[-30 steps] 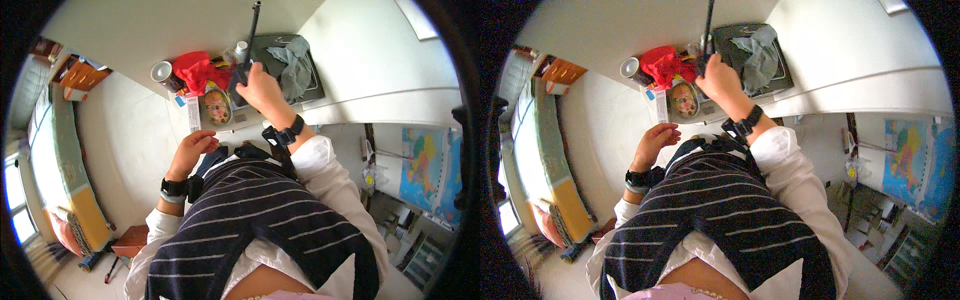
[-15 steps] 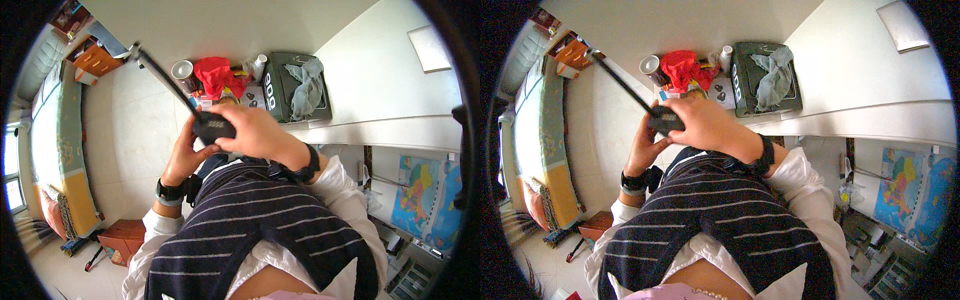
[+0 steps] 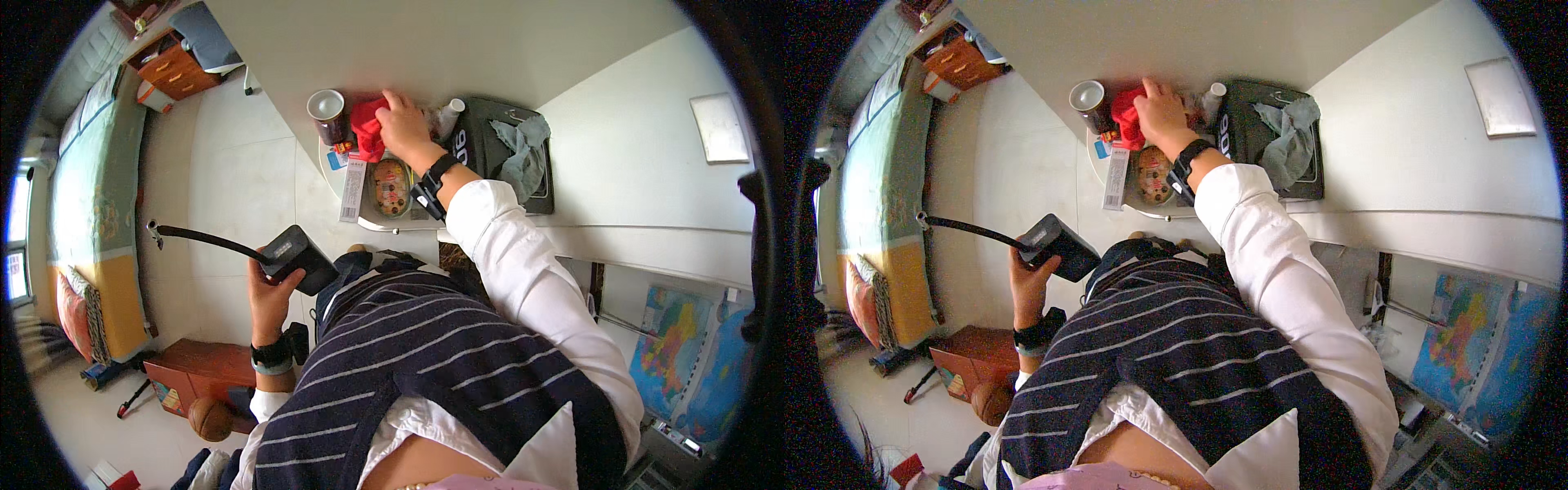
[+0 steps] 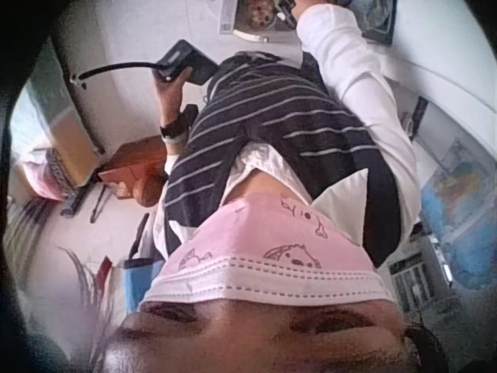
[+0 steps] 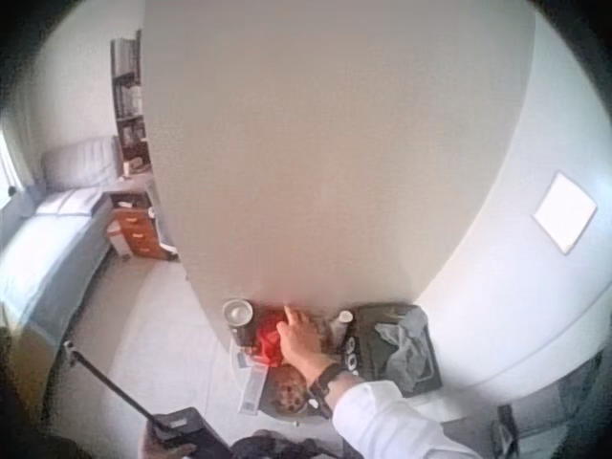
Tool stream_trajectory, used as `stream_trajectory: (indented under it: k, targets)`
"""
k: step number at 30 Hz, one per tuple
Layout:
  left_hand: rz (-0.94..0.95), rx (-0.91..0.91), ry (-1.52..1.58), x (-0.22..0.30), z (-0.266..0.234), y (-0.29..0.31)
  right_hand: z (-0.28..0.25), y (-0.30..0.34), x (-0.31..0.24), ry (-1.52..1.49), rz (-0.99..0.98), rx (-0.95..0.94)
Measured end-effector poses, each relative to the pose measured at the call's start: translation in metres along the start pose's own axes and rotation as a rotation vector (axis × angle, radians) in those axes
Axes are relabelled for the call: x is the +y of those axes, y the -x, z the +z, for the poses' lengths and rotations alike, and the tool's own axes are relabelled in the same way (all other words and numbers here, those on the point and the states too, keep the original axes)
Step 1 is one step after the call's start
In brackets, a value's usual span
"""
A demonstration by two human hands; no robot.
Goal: The person wipes a small black box with a cloth, then handles a white box, a smartphone, a power bank, a spray bottle, and a yellow packet. They place the yellow packet and the black box into a green storage container, wipe the container, and finally open the white box to reveal earbuds.
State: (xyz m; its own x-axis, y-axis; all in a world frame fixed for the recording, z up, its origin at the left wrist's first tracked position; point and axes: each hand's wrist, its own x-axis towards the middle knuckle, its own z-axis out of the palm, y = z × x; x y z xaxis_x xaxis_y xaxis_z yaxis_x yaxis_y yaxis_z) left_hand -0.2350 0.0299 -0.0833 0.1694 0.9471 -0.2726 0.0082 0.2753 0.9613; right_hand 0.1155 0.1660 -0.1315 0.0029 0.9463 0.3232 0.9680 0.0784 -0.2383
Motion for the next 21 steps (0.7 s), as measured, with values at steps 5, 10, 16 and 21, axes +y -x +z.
stream_trajectory:
  k: [5, 10, 16, 21]
  targets:
    - [0.014, 0.069, 0.01, -0.008, -0.008, 0.007, -0.017, -0.019, 0.022, -0.364, 0.365, 0.156]
    - [0.034, 0.079, 0.066, -0.011, -0.005, 0.004, -0.091, -0.019, 0.047, -1.464, 0.417, 0.248]
    - [0.026, 0.042, 0.027, -0.003, 0.009, -0.007, -0.157, 0.005, 0.076, -1.355, 0.422, 0.133]
    - [0.069, 0.005, 0.008, 0.003, 0.019, -0.016, -0.174, 0.024, 0.066, -1.635, 0.396, 0.12]
